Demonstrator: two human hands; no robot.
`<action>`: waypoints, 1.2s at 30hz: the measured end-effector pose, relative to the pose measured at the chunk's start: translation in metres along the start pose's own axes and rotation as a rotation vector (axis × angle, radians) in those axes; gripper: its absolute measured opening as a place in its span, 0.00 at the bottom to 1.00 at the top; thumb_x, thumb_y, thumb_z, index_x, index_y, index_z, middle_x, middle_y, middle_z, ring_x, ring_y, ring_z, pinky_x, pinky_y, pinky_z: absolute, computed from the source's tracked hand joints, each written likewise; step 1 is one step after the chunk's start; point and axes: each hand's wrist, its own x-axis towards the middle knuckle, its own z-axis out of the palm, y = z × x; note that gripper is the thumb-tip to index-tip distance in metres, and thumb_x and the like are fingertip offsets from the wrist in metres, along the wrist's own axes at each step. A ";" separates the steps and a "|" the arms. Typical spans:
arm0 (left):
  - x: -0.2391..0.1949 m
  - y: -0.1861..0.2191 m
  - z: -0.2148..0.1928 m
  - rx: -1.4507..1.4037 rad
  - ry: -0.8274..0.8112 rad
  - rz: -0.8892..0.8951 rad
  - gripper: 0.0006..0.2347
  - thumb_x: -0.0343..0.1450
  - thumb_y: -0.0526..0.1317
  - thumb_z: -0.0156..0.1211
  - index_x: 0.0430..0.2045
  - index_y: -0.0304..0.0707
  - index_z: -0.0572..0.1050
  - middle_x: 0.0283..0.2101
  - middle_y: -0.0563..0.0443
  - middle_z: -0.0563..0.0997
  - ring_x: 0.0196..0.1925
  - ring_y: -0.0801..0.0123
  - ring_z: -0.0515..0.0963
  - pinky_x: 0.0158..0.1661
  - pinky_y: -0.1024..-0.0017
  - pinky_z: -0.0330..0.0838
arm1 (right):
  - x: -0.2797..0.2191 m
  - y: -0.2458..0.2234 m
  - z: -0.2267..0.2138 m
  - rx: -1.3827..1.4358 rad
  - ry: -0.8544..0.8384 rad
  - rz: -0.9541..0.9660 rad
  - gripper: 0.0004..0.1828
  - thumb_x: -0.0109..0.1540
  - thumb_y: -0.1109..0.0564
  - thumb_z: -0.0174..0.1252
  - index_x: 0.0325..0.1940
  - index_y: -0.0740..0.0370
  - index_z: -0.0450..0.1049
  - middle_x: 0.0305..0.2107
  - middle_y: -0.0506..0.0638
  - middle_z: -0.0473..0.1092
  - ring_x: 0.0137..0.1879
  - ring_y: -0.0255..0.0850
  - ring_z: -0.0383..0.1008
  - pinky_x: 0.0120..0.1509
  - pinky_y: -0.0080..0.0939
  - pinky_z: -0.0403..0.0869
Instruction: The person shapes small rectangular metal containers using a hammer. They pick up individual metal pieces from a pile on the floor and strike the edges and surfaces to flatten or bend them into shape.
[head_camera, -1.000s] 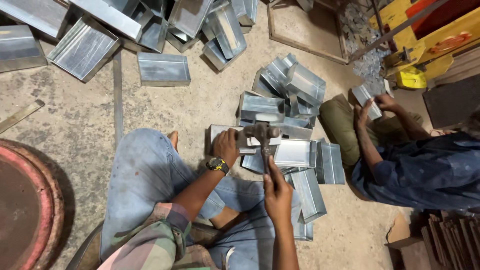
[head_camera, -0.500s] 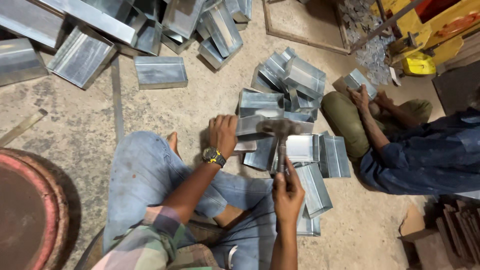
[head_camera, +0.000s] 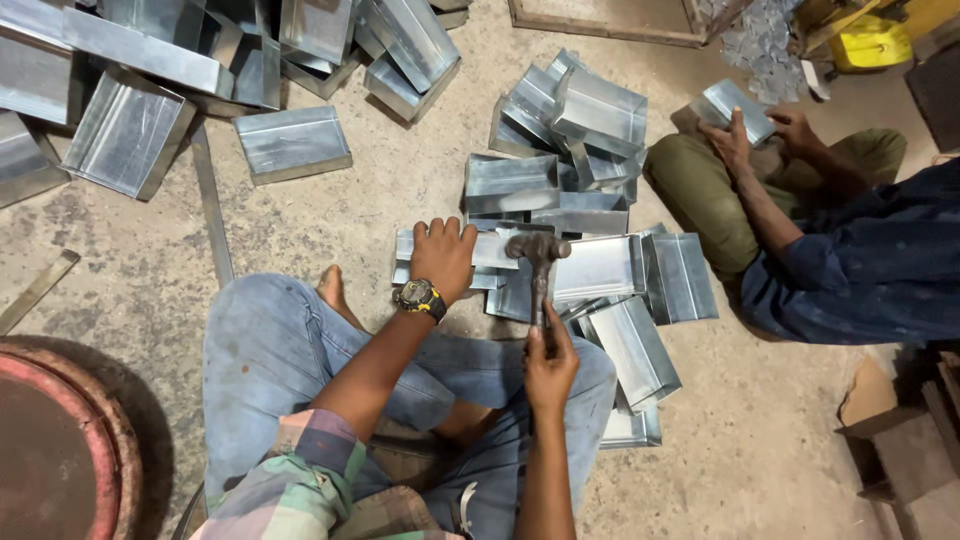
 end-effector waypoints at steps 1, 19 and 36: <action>0.002 -0.001 0.001 -0.006 -0.014 -0.003 0.11 0.61 0.35 0.60 0.36 0.41 0.76 0.37 0.46 0.77 0.43 0.54 0.76 0.46 0.52 0.64 | 0.001 0.005 0.001 0.052 0.008 -0.011 0.26 0.67 0.61 0.56 0.71 0.61 0.67 0.21 0.42 0.65 0.23 0.26 0.61 0.24 0.28 0.61; -0.066 -0.059 0.029 -0.357 0.129 -0.486 0.21 0.64 0.36 0.59 0.53 0.31 0.71 0.60 0.37 0.72 0.63 0.46 0.70 0.61 0.52 0.64 | -0.026 -0.059 0.002 0.178 0.058 -0.252 0.32 0.67 0.64 0.54 0.76 0.63 0.56 0.23 0.45 0.69 0.20 0.28 0.61 0.21 0.30 0.60; -0.060 0.001 0.086 -0.290 0.099 -0.500 0.17 0.66 0.35 0.56 0.50 0.33 0.72 0.67 0.41 0.70 0.72 0.40 0.59 0.66 0.36 0.47 | -0.033 -0.049 0.036 -0.473 -0.064 -0.546 0.30 0.68 0.65 0.54 0.76 0.70 0.59 0.55 0.63 0.74 0.55 0.45 0.76 0.56 0.38 0.75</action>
